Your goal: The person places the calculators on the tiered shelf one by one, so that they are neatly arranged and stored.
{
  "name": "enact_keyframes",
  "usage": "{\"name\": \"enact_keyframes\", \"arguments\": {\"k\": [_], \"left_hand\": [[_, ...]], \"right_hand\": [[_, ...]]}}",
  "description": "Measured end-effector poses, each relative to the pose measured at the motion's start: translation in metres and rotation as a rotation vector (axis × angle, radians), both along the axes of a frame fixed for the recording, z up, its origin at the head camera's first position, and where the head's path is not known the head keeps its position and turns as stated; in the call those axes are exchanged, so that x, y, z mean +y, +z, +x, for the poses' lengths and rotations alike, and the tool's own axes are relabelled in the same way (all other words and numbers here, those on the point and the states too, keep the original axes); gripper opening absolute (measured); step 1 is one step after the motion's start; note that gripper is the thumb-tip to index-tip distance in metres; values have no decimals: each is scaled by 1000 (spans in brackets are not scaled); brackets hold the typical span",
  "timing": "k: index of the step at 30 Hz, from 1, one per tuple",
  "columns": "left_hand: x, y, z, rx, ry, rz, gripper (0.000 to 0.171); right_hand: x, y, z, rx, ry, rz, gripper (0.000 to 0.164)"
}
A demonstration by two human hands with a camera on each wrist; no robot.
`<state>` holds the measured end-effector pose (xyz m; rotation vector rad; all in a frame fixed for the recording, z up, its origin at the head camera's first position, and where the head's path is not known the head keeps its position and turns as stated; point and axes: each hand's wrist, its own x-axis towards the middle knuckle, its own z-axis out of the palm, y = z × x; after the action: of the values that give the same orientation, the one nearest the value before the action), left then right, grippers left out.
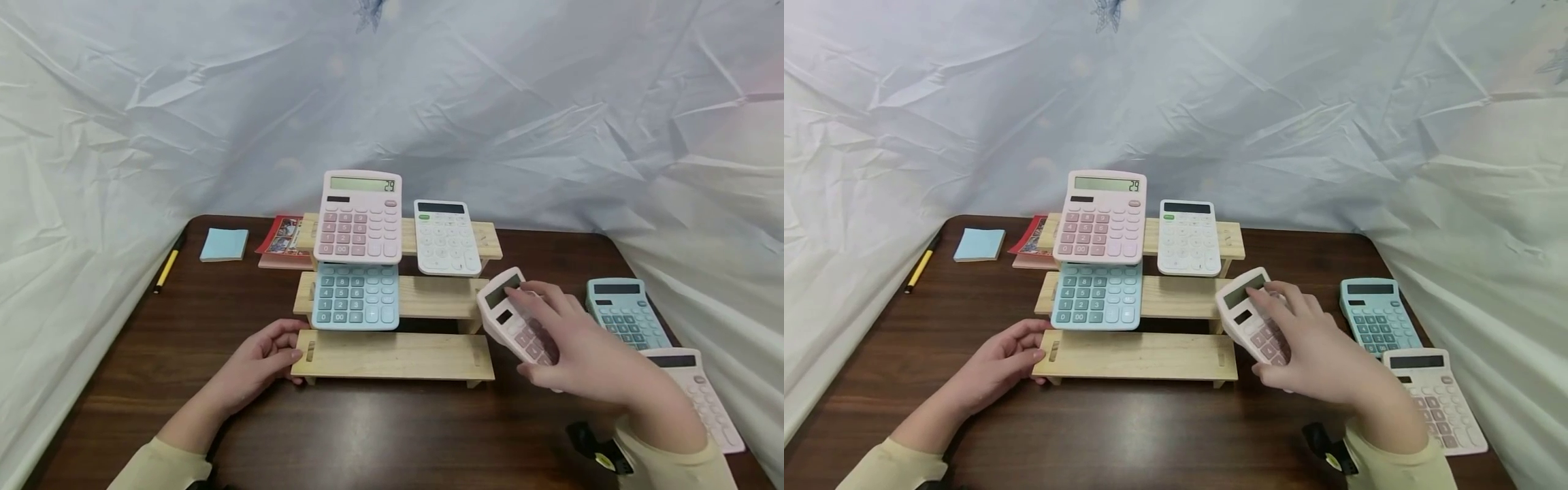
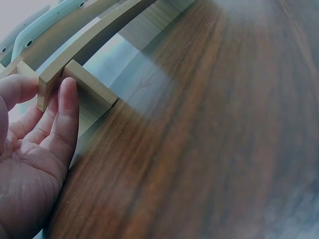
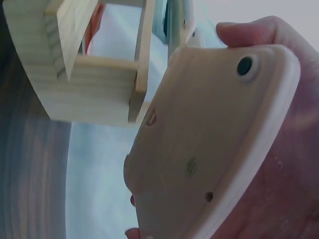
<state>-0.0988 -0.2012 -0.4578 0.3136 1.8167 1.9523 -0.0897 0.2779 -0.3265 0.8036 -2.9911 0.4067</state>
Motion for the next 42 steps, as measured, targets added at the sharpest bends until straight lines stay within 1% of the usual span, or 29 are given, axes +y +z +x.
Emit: {"name": "enact_keyframes", "arguments": {"k": [3, 5, 14, 17, 22, 26, 29, 32, 36, 39, 42], "left_hand": [[0, 0, 0, 1, -4, 5, 48], [1, 1, 0, 2, -8, 9, 48], [-1, 1, -1, -1, -12, 2, 49], [-1, 1, -1, 0, -14, 1, 49], [-1, 2, 0, 5, -12, -1, 49], [0, 2, 0, 8, -15, 3, 48], [0, 2, 0, 7, -15, 10, 48], [1, 2, -1, 7, -13, 10, 48], [2, 2, -1, -5, -4, 2, 48], [2, 1, -1, 1, -3, 8, 48], [1, 0, 0, 0, 0, 13, 48]], "right_hand": [[-6, -2, 2, -3, 15, 0, 98], [-10, -3, 3, 13, 20, 1, 98], [-34, -8, 8, 141, 10, 43, 99], [-38, -10, 9, 169, -1, 56, 97], [-42, -12, 11, 187, -20, 76, 95], [-47, -11, 14, 195, -8, 89, 96], [-53, -14, 16, 215, 9, 95, 98], [-60, -19, 16, 247, 21, 79, 98], [-65, -25, 11, 290, 29, 28, 91], [-69, -29, 6, 304, 13, -11, 86], [-74, -31, 3, 300, -22, -37, 85]]}}
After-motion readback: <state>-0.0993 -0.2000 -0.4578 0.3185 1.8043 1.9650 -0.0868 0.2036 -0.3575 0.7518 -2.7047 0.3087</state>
